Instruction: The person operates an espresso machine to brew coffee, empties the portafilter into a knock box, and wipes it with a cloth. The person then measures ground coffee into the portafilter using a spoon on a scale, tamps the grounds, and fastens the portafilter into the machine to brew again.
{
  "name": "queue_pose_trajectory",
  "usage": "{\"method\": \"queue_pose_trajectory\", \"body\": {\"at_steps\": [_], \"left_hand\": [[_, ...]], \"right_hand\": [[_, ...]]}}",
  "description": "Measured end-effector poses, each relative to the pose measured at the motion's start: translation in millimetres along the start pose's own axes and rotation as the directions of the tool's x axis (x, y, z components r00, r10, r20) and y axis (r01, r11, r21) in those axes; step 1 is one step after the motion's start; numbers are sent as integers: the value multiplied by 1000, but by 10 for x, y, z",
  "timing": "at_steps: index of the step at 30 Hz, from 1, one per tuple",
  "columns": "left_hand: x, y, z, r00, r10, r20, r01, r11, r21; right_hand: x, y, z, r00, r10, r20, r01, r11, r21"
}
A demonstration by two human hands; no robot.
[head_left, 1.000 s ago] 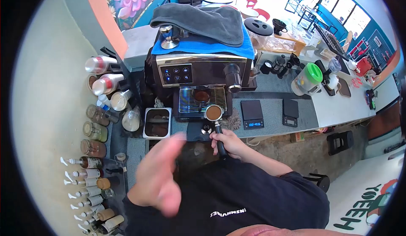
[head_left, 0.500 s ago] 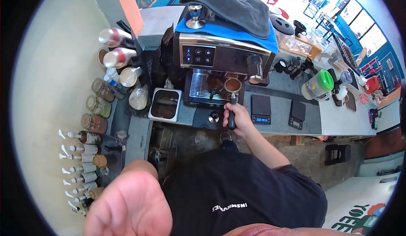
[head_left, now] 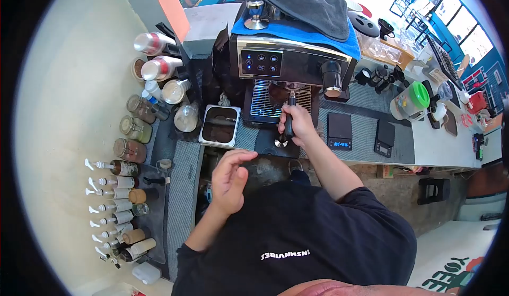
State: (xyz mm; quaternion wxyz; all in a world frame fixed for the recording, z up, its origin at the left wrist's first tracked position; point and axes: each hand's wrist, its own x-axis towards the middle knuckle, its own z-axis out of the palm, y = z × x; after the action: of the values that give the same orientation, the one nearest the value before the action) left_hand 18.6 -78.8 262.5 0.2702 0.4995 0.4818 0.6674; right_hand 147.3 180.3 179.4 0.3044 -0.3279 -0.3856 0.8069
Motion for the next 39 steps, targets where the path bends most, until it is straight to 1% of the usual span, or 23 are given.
{"method": "queue_pose_trajectory", "body": {"at_steps": [3, 6, 7, 10, 11, 14, 15, 18, 19, 22, 23, 25, 26, 27, 29, 30, 32, 33, 36, 37, 39], "left_hand": [[-145, -270, 11, 971, -221, -85, 220, 975, -26], [-262, -465, -43, 942, -321, -101, 313, 946, -87], [-289, -487, -52, 940, -330, -88, 323, 943, -79], [-366, -514, -56, 900, -432, -53, 427, 900, -84], [-387, -537, -58, 901, -431, -56, 428, 902, -53], [-403, -507, -28, 870, -493, -20, 492, 870, -37], [-413, -515, -6, 863, -504, -17, 504, 863, -39], [-463, -505, 37, 846, -532, 33, 533, 846, -10], [-480, -527, 36, 839, -541, 57, 543, 840, -12], [-479, -474, 18, 816, -573, 72, 570, 819, 63], [-484, -482, 11, 818, -572, 65, 567, 820, 74], [-492, -508, -15, 822, -568, 53, 562, 822, 95], [-502, -505, -11, 816, -576, 55, 572, 817, 75], [-510, -504, -2, 812, -581, 58, 579, 814, 56], [-471, -516, -36, 810, -583, 63, 583, 812, 31], [-462, -524, -49, 808, -586, 64, 585, 810, 23], [-454, -576, -42, 803, -594, 59, 594, 804, 15], [-436, -638, -53, 799, -599, 55, 599, 801, 19], [-326, -818, -27, 776, -626, 72, 623, 780, 63], [-235, -910, 4, 781, -618, 87, 613, 786, 78], [-9, -1029, 87, 778, -615, 124, 602, 788, 132]], "right_hand": [[28, -4, 15, 1000, -3, 5, 3, 1000, 19], [67, 42, 2, 997, 2, 72, -12, 990, 140], [84, 57, 21, 995, 0, 95, -16, 985, 172], [190, 155, 115, 990, -64, 129, 32, 973, 230], [228, 183, 158, 987, -88, 133, 57, 973, 223], [405, 295, 306, 975, -194, 104, 166, 958, 236], [462, 306, 343, 963, -220, 156, 181, 955, 233], [620, 414, 585, 955, -278, 103, 230, 915, 332], [701, 453, 650, 942, -315, 116, 258, 901, 347], [835, 464, 881, 936, -353, 13, 330, 887, 323], [888, 415, 941, 930, -365, -32, 362, 900, 242], [891, 363, 1022, 930, -364, -46, 364, 903, 228], [874, 337, 1042, 930, -364, -53, 366, 904, 222], [807, 332, 1012, 928, -369, -55, 370, 890, 266], [456, 151, 718, 981, -183, 61, 159, 948, 276], [301, 27, 509, 989, -81, 121, 46, 963, 267], [201, -233, 54, 980, 39, 193, -57, 994, 88], [86, -404, 38, 978, 75, 197, -83, 996, 35], [205, -554, -161, 931, 180, 318, -102, 963, -248], [282, -704, -311, 885, 271, 380, -142, 932, -334], [322, -679, -351, 879, 305, 365, -162, 914, -373]]}}
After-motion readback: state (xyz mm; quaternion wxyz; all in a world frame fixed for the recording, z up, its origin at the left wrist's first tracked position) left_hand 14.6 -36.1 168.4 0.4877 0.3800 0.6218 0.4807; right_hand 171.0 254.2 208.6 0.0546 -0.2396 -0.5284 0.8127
